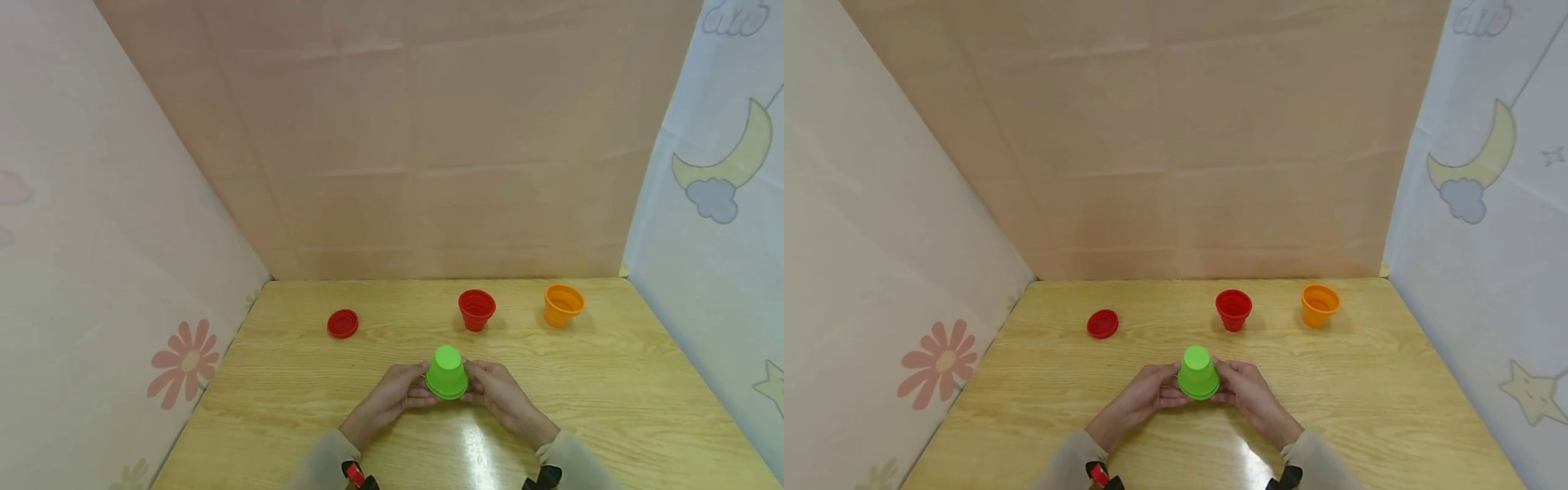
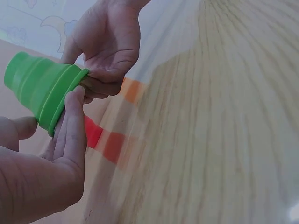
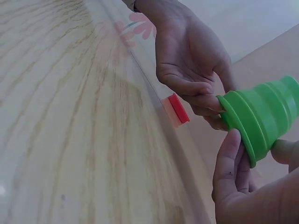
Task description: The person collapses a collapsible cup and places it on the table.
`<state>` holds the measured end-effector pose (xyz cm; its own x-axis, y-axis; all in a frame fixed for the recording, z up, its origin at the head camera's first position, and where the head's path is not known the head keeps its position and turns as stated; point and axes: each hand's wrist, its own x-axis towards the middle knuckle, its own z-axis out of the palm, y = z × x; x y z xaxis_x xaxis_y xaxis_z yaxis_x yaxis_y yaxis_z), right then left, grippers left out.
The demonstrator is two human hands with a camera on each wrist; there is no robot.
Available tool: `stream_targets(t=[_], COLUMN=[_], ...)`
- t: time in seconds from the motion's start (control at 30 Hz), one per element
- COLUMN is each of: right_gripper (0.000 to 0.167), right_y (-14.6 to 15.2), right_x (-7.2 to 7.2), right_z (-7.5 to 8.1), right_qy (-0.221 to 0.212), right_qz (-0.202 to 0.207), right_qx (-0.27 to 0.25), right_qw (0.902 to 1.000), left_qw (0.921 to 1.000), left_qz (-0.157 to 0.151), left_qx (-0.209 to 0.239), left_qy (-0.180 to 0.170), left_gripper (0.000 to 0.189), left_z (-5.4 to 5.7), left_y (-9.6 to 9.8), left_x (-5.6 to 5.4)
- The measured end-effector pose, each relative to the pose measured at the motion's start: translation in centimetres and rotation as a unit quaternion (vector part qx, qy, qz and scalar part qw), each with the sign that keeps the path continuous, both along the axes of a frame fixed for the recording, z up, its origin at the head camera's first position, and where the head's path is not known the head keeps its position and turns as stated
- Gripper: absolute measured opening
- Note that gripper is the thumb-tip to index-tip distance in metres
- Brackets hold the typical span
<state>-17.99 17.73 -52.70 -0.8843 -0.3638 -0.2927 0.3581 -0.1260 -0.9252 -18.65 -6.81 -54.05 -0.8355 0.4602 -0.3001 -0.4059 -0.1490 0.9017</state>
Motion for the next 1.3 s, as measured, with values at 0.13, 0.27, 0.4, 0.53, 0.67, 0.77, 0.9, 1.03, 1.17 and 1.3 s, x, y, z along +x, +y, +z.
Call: stream_targets(t=[0.13,0.27,0.4,0.53,0.67,0.77,0.9,1.03,1.17,1.3], right_gripper=[0.04,0.027,0.024,0.024,0.024,0.022,0.022,0.027,0.027,0.028], right_y=[0.14,0.26,0.29,0.12,0.05,0.12,0.17,0.16,0.31,0.64], right_x=[0.02,0.07,0.19,0.25,0.31,0.33,0.33,0.27,0.22,0.15], right_z=[-0.29,-0.32,-0.26,-0.3,-0.31,-0.32,-0.37,-0.38,-0.36,-0.43], right_qy=[0.003,0.012,0.026,0.029,0.027,0.021,0.01,0.009,0.01,0.007], right_qz=[0.002,0.008,0.015,0.009,0.002,0.002,0.009,0.017,0.028,0.055], right_qx=[0.002,0.007,0.026,0.039,0.044,0.04,0.031,0.025,0.009,-0.02], right_qw=[1.0,0.9999,0.9992,0.9988,0.9987,0.999,0.9994,0.9995,0.9995,0.9982], left_qw=[0.9999,0.9998,0.9997,0.9994,0.9988,0.9983,0.9977,0.9973,0.9973,0.9966], left_qz=[0.007,0.008,-0.001,-0.013,-0.028,-0.039,-0.049,-0.05,-0.043,-0.028], left_qx=[-0.006,-0.014,-0.021,-0.029,-0.038,-0.041,-0.041,-0.046,-0.052,-0.067], left_qy=[0.004,0.01,0.01,0.01,0.011,0.014,0.024,0.028,0.029,0.038], left_gripper=[0.047,0.047,0.049,0.052,0.054,0.054,0.052,0.042,0.034,0.029], left_z=[-0.12,-0.26,-0.24,-0.2,-0.06,0.1,0.15,0.03,0.02,0.11], left_y=[0.42,0.66,0.75,0.68,0.58,0.55,0.51,0.47,0.46,0.39], left_x=[0.01,-0.01,0.07,0.02,-0.17,-0.33,-0.5,-0.56,-0.51,-0.51])
